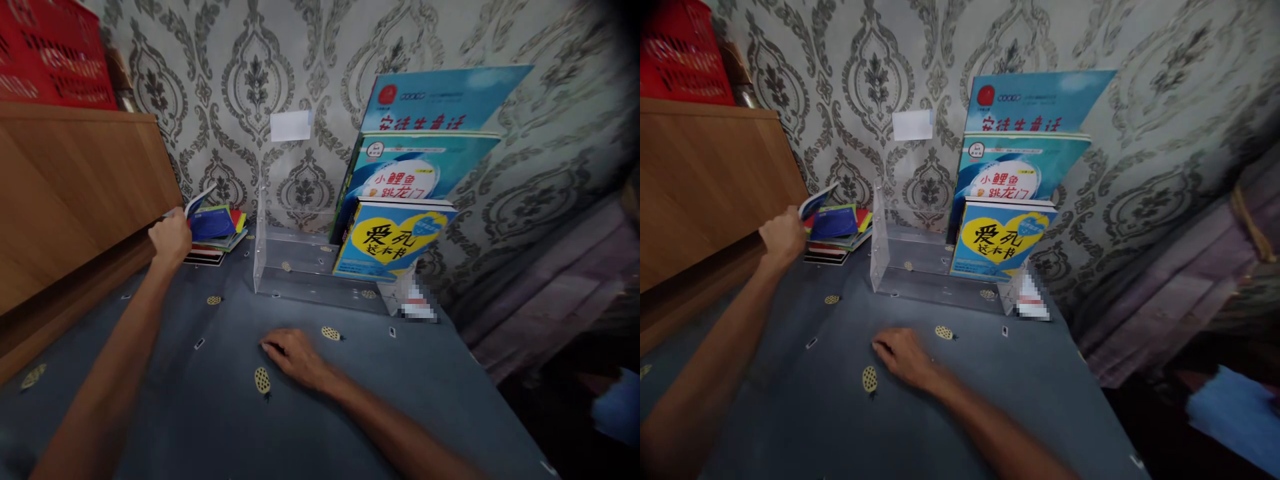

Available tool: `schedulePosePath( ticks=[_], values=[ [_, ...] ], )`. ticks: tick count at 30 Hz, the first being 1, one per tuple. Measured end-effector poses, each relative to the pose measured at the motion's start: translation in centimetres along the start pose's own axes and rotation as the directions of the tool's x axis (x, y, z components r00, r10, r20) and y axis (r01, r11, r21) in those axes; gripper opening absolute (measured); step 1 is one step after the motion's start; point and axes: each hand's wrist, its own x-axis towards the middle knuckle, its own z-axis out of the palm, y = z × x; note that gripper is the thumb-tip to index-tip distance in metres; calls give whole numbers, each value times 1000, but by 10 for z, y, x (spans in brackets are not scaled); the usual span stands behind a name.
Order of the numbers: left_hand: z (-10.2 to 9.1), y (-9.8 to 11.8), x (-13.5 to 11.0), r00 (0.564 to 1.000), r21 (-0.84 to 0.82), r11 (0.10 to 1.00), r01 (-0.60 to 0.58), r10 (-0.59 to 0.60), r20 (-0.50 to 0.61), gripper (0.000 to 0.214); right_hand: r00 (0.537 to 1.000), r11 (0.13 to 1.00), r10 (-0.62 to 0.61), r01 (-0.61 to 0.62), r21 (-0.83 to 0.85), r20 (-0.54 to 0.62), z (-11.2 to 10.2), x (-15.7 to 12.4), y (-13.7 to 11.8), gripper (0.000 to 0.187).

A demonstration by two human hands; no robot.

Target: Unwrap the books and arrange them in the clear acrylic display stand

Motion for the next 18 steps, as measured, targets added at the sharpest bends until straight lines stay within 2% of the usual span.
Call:
schedulePosePath(
  ticks=[2, 6, 9, 11, 13, 18],
  values=[
    [-19, -7, -13, 998, 77, 996, 42, -38, -53, 38, 1000, 1000, -3, 3, 7, 1, -1, 0, -1, 22],
    [-61, -31, -41, 996, 169, 984, 55, -42, -78, 43, 1000, 1000, 1, -1, 5, 6, -3, 0, -2, 21],
    [-77, -49, -58, 996, 109, 990, -88, 90, -10, 42, 1000, 1000, 4, -4, -1, 14, -4, 0, -3, 21],
    [-75, -52, -65, 983, 52, 984, -171, 167, 81, 41, 1000, 1000, 6, -6, 0, 15, -5, 0, -4, 21],
    [-67, -46, -69, 973, 67, 980, -185, 174, 150, 39, 1000, 1000, 10, -10, -3, 20, -6, 0, -5, 22],
    [-48, -18, -69, 987, 180, 983, -45, 16, 160, 40, 999, 1000, 21, -20, -17, 29, -5, 0, -7, 21]
  ],
)
